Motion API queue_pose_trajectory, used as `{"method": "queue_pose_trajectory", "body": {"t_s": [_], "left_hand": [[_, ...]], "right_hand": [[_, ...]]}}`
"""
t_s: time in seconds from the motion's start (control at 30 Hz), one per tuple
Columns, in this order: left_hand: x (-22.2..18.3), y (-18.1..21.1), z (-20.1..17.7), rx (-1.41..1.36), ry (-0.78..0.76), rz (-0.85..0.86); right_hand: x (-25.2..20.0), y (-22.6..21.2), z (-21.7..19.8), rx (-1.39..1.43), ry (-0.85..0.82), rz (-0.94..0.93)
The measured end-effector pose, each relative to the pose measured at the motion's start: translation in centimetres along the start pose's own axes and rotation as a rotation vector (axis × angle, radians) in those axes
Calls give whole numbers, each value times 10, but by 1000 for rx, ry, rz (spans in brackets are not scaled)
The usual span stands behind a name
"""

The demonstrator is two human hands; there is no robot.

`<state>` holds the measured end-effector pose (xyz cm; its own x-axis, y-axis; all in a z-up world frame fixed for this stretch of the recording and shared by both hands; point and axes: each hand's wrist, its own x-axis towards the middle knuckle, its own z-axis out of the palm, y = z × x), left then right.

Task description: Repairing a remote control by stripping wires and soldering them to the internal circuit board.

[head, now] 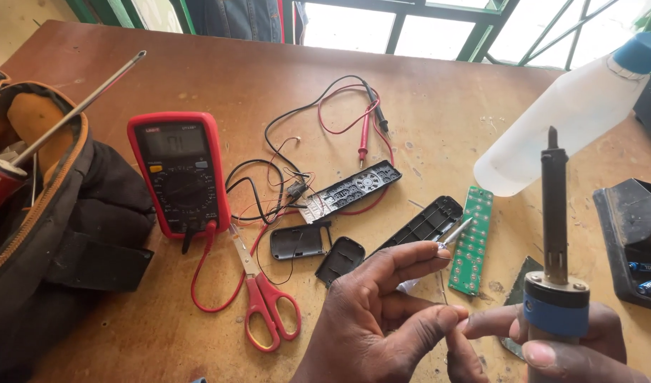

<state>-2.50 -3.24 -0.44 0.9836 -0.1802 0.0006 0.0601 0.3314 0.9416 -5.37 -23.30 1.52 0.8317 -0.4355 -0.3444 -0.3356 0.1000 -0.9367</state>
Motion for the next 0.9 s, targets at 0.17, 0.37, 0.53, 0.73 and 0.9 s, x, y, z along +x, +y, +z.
{"method": "queue_pose_trajectory", "body": {"t_s": [0.17,0.37,0.53,0.73,0.9], "left_hand": [[3,-2,-2,-57,11,-1],[-2,2,-9,416,-26,325],[-9,-1,-8,496,-92,454],[-6,-7,-9,496,-106,485],[-6,-6,-10,520,-133,501]], "right_hand": [[4,37,-8,60,-200,-262],[-14,21,22,-440,-141,-1060],[-19,21,51,-185,-89,-966],[-19,18,49,-62,-104,-815],[-12,13,43,-23,-119,-779]]}}
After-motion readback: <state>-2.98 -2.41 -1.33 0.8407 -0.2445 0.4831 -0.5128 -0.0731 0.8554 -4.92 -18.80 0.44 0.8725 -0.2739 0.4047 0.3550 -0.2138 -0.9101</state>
